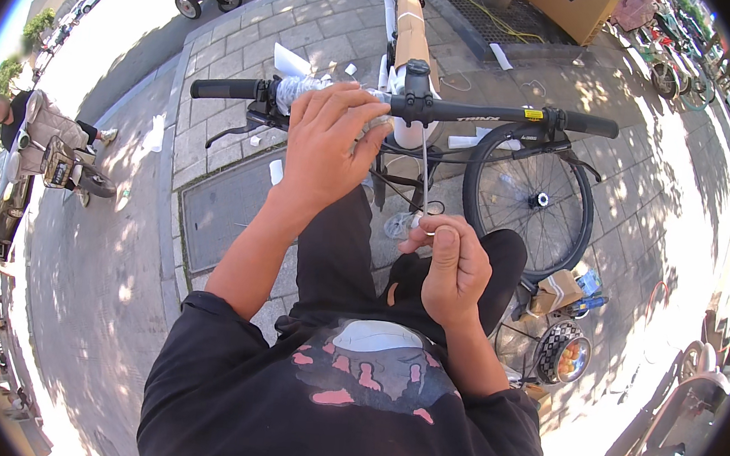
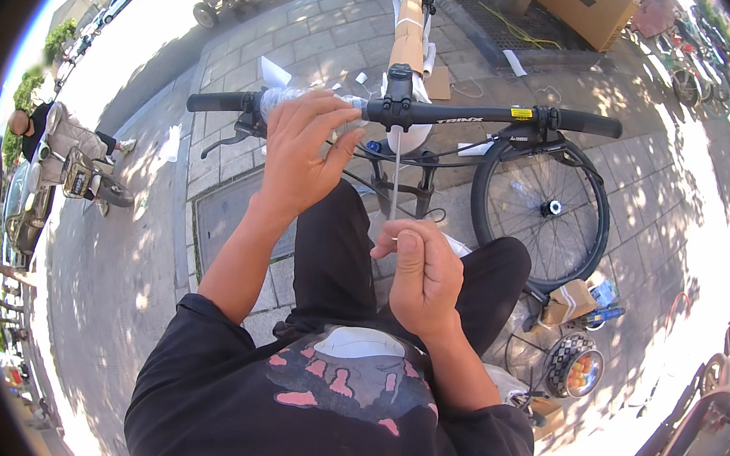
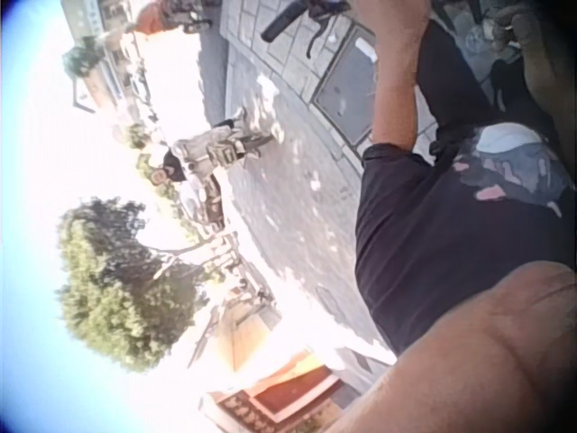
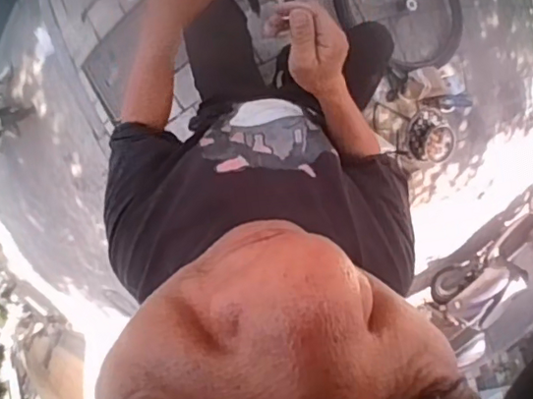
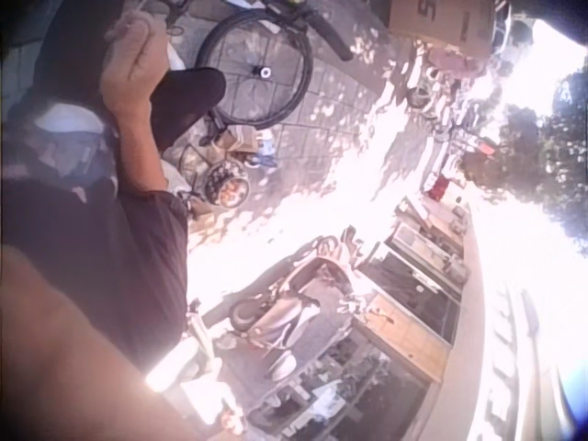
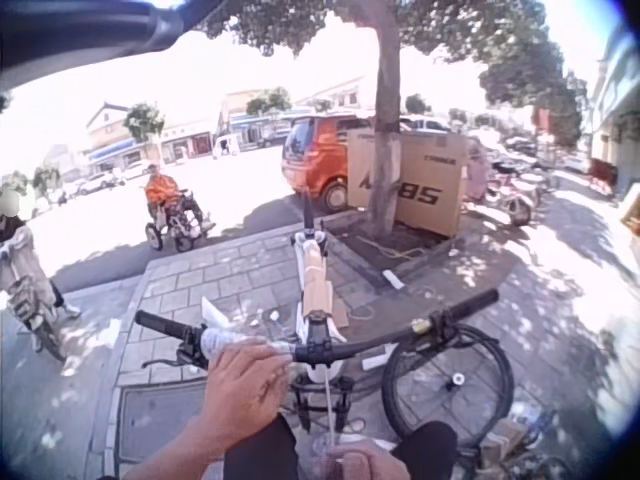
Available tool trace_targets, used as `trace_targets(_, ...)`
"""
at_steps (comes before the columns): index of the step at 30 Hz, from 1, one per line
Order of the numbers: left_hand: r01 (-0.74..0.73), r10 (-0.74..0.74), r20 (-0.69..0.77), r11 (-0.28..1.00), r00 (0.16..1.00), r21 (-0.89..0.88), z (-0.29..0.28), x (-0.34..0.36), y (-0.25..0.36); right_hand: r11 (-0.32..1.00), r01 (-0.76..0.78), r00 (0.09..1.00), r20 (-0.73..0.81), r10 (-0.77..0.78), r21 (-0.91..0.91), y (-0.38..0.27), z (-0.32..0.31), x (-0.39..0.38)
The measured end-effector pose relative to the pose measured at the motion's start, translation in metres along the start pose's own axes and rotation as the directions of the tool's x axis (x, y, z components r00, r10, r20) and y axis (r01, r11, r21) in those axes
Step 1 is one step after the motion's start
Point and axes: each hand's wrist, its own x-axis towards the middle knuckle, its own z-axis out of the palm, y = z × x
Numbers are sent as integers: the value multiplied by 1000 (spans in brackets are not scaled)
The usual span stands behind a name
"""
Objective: The person sits on the sidewalk and uses an Allen key to adjust components on the bicycle handlebar area. They repeatedly insert the tool into small fasteners, turn it, and reposition their hands while working on the brake or shifter assembly.
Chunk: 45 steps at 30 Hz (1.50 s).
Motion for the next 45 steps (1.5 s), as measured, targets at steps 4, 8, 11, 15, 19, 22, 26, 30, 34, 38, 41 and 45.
trace_targets(4, 738, -529, 530, 343, 663, -581, 13, -39, 41, 993, 58, 993, 105, -47, -105, 3, -8, -3)
trace_targets(8, 740, -349, 832, -391, 431, -547, 23, -48, 52, 991, 31, 989, 144, -12, -128, 12, -6, -2)
trace_targets(11, 717, -315, 861, -478, 399, -507, 31, -48, 55, 994, 10, 991, 130, 4, -105, 19, -6, -1)
trace_targets(15, 681, -307, 862, -528, 404, -507, 38, -47, 52, 994, -43, 992, 113, 54, -100, 24, -4, 1)
trace_targets(19, 703, -314, 876, -523, 366, -481, 40, -41, 50, 993, -57, 993, 94, 67, -99, 26, -2, 3)
trace_targets(22, 704, -328, 876, -524, 353, -480, 40, -39, 52, 991, -66, 993, 93, 77, -121, 23, -4, 3)
trace_targets(26, 688, -314, 877, -544, 363, -480, 40, -44, 53, 990, -86, 991, 92, 97, -115, 23, -4, -1)
trace_targets(30, 693, -295, 886, -553, 357, -463, 42, -44, 49, 989, -101, 991, 82, 110, -103, 25, -2, -1)
trace_targets(34, 618, -191, 902, -672, 388, -408, 49, -50, 41, 984, -177, 982, 59, 178, -18, 17, 2, 2)
trace_targets(38, 441, -92, 856, -826, 508, -351, 48, -54, 52, 844, -299, 939, -19, 343, 445, 10, 9, 8)
trace_targets(41, 400, -11, 790, -858, 612, -322, 50, -62, 50, 699, -358, 904, 43, 425, 619, 16, 12, 4)
trace_targets(45, 462, -99, 823, -787, 559, -408, 59, -70, 51, 922, -374, 927, -66, 369, -103, 1, -1, 0)
